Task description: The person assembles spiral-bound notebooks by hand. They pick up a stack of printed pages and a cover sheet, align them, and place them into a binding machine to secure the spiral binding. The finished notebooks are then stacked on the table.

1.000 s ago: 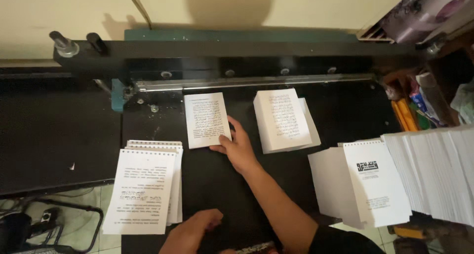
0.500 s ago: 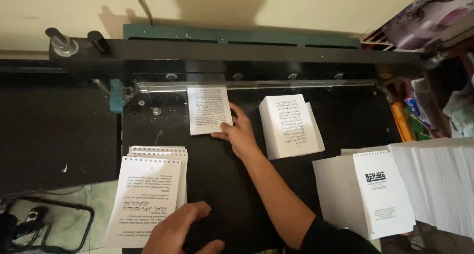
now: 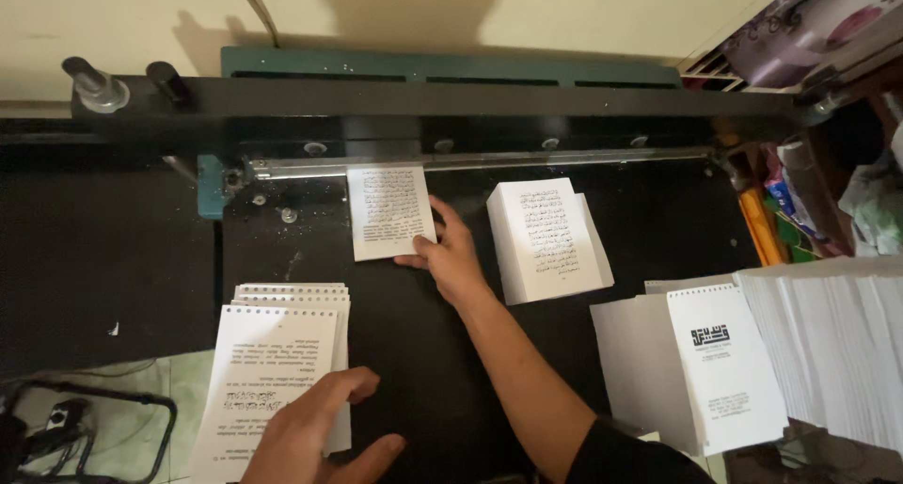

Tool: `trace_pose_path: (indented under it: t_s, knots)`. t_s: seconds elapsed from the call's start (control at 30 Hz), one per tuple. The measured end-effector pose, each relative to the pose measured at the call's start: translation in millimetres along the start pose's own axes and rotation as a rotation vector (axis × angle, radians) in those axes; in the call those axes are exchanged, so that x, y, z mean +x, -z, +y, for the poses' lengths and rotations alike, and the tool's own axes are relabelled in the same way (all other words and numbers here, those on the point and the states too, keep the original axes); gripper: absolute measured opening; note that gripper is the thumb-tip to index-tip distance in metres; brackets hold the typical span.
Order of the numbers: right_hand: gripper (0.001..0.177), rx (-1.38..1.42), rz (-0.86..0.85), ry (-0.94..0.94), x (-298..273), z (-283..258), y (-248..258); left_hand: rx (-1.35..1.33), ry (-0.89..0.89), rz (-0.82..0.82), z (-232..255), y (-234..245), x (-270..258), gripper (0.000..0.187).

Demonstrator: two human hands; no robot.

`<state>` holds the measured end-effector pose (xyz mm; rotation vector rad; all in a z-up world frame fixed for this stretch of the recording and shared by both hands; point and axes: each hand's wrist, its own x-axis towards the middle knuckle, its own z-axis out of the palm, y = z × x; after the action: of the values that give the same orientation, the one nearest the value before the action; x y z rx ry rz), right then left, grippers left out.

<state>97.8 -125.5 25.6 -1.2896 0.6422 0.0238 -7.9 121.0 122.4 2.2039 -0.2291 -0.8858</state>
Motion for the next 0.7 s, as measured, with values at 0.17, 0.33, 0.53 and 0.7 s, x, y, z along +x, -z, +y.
trace_pose_path:
  t_s: [0.17, 0.33, 0.53, 0.7]
  knots:
    - [0.076, 0.043, 0.004, 0.027, 19, 22, 6, -0.002, -0.209, 0.084, -20, -14, 15, 0.062]
    - [0.074, -0.007, -0.002, -0.011, -4, -6, -1, -0.023, -0.099, -0.022, -2, -2, 11, 0.051]
    - [0.072, 0.020, 0.019, -0.005, 12, 18, 7, -0.023, -0.307, 0.084, -22, -16, 15, 0.055]
    - [0.070, -0.026, 0.008, -0.033, -15, -16, -3, -0.052, -0.179, 0.028, 0, -4, 5, 0.048]
